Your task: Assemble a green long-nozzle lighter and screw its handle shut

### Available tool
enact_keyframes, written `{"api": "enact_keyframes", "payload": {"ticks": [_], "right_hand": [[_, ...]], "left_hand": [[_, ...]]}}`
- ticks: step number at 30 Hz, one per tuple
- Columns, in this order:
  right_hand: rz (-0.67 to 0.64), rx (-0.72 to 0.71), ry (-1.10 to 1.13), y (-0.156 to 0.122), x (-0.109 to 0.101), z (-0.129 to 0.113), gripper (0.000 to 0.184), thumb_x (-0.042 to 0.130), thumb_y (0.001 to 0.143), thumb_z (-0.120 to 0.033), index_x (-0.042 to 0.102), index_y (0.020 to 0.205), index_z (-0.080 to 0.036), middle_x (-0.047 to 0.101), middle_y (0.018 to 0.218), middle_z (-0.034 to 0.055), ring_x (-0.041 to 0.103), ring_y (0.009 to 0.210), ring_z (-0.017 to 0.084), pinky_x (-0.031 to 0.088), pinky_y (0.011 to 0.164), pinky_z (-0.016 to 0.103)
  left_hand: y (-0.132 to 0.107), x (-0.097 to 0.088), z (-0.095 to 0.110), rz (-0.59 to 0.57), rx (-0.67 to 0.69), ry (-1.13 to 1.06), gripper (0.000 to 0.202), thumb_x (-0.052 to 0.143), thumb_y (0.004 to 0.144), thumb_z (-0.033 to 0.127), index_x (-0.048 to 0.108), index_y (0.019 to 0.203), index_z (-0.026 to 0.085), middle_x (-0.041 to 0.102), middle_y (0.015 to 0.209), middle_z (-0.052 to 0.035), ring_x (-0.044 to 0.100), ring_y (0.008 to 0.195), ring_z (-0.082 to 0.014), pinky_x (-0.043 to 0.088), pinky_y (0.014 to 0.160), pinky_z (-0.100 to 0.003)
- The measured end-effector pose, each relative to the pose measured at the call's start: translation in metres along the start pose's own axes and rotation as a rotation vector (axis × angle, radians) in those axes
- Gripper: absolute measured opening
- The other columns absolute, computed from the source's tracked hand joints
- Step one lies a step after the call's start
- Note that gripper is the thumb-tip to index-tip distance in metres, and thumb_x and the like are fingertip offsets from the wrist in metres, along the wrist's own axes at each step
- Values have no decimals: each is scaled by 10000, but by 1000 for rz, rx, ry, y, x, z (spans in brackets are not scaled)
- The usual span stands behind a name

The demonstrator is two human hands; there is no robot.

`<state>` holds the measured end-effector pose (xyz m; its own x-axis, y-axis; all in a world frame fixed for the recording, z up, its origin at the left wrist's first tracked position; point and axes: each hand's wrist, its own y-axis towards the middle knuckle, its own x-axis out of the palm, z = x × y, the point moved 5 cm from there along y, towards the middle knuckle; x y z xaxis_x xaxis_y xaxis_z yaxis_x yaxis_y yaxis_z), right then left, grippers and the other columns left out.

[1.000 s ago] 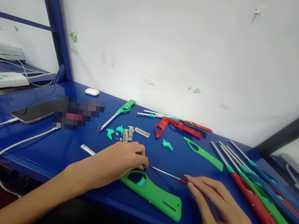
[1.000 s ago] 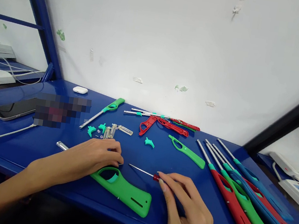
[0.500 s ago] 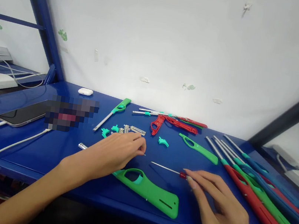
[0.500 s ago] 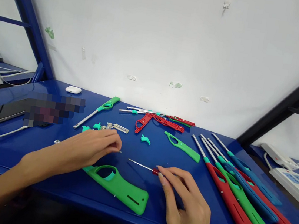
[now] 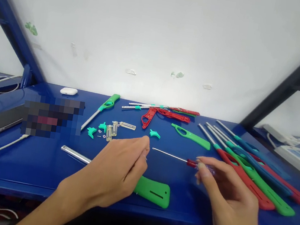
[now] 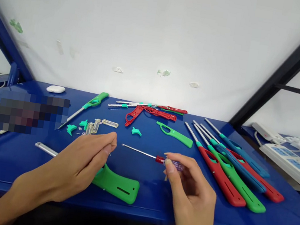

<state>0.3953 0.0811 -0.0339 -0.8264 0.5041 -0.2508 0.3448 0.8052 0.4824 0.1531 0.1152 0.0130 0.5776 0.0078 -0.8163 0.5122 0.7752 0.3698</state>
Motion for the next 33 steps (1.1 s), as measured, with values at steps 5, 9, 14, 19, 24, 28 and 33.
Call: {"api": "enact_keyframes", "payload": {"ticks": [5,9,14,19,24,28,33], "right_hand": [[74,14,24,-1,-2,0,214,778,918,-487,791,999,-289,717,814,-6,664,668,118,573,609,158],[98,38,51,-1,-2,-2,194,792,911,-463,785,976,-280,726,813,-9,668,657,116,569,596,162],[69,45,69,1,-1,-5,184,785,922,-443,785,975,-267,715,757,-6,671,630,133,567,548,185],[44,38,91,1,1,-6,140,796,923,-431,787,972,-300,725,763,-35,665,627,102,563,574,149],[40,33,100,3,1,-6,95,795,931,-410,784,985,-333,750,818,-59,673,642,72,559,601,106],[26,26,110,3,2,-7,92,794,932,-413,784,980,-334,762,848,-62,683,641,65,564,608,96],[19,20,124,2,2,-7,93,795,936,-406,779,990,-332,765,858,-65,691,657,60,562,626,85]], "left_hand": [[-4,10,4,-21,5,28,336,382,1121,264,401,788,222,490,712,53,379,589,-129,281,575,-328],[-14,10,4,37,82,-75,138,535,1112,238,632,1016,253,664,939,63,616,784,-90,457,710,-237],[-25,2,4,216,162,-197,169,656,1028,115,742,1051,259,755,1000,55,726,872,-68,545,820,-119],[-28,4,20,211,261,-192,349,555,1023,2,759,1196,225,744,1054,0,714,894,-63,559,804,-100],[-25,13,26,255,300,-280,198,698,965,19,738,1049,193,767,941,32,703,838,-66,565,820,-119],[-23,20,28,254,340,-290,183,685,972,7,721,1032,176,766,947,17,701,846,-80,567,814,-163],[-22,31,28,229,355,-204,259,632,976,-30,747,1108,161,754,1000,-27,636,833,-108,549,732,-215]]}}
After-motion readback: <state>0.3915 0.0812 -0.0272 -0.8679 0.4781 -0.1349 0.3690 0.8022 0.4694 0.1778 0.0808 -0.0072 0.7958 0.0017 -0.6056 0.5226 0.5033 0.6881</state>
